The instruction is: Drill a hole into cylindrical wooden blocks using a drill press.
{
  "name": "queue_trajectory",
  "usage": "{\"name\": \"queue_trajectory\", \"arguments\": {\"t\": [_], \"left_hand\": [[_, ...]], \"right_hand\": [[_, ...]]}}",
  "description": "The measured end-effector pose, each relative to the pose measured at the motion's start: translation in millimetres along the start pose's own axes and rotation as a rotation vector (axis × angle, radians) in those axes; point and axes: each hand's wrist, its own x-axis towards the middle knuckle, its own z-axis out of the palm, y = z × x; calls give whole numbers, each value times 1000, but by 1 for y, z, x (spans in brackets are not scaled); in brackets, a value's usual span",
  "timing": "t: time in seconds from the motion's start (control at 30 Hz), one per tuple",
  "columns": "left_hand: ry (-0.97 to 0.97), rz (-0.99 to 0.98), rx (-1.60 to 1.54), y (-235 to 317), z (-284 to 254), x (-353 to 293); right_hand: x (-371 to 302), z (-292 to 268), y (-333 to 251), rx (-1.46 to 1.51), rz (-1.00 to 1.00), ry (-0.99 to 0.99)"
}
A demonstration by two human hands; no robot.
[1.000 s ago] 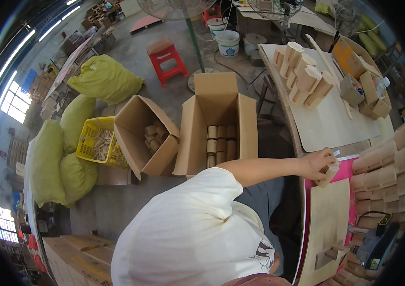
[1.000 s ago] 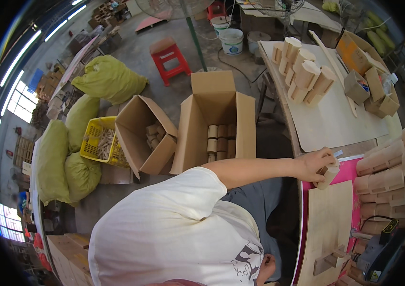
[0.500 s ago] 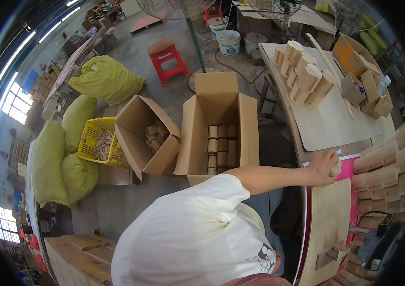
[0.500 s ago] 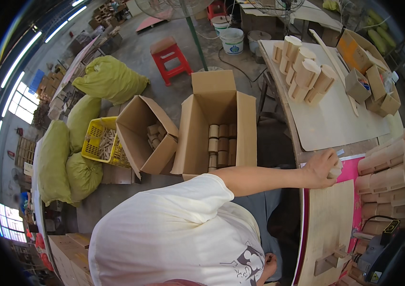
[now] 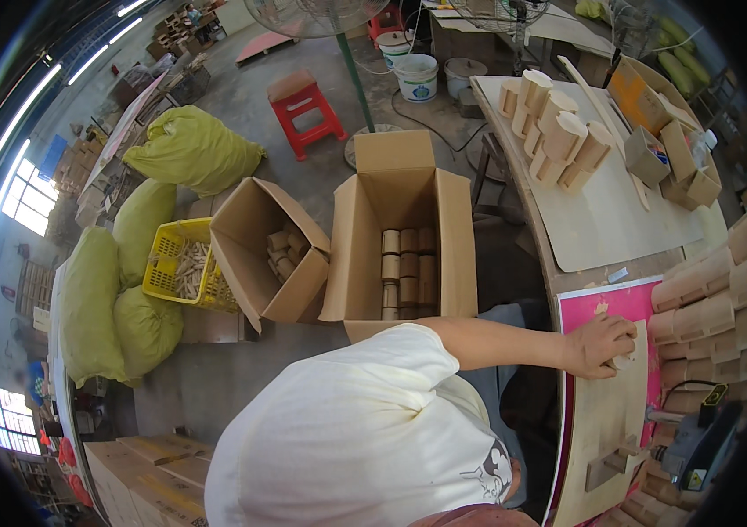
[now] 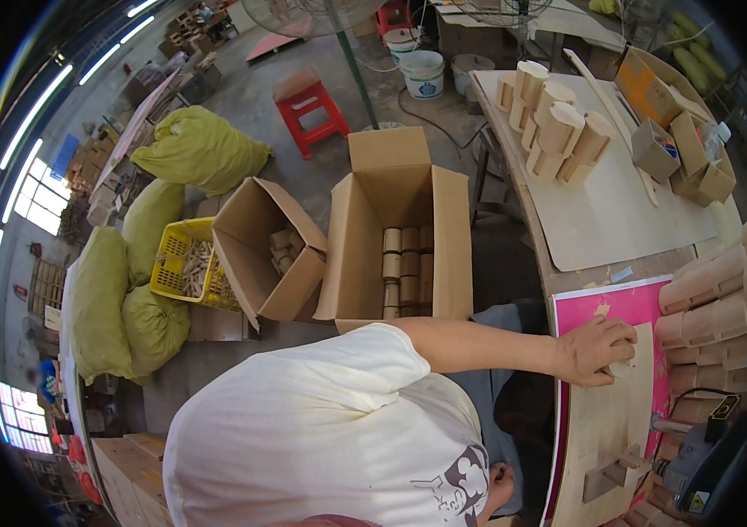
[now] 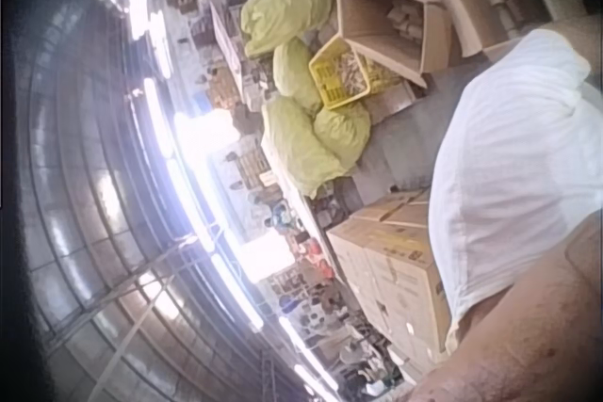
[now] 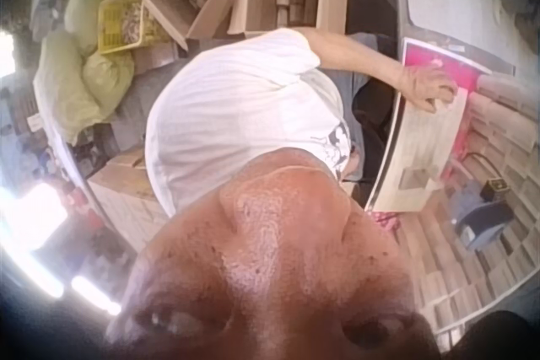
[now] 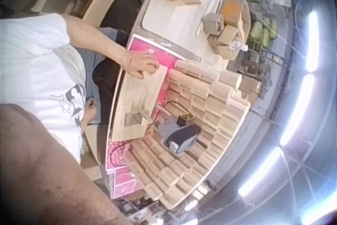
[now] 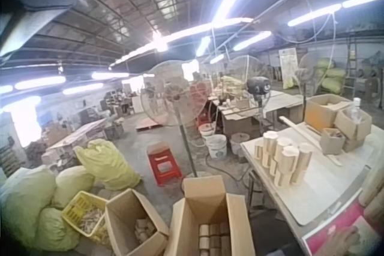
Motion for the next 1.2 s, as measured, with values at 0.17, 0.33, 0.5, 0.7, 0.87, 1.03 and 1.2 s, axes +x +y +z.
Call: {"name": "queue_trajectory", "arguments": {"t": [0.17, 0.33, 0.5, 0.7, 0.87, 1.03, 1.2], "left_hand": [[-43, 98, 19, -7, -8, -2], [-46, 191, -37, -18, -9, -4], [22, 271, -69, -24, -4, -4], [9, 264, -98, -21, -8, -5], [-18, 254, -93, -17, -14, -4], [-16, 250, -92, -17, -14, -5], [0, 264, -140, -22, -12, -5]], "right_hand": [[-6, -12, -27, 31, 2, 2], [1, -5, -14, -27, -6, 10], [4, -1, -4, 4, -82, 43], [4, 3, 1, 10, -39, 48], [19, 19, 30, 301, 22, -35], [23, 26, 47, 250, 9, -12], [20, 23, 40, 136, 40, 71]]}}
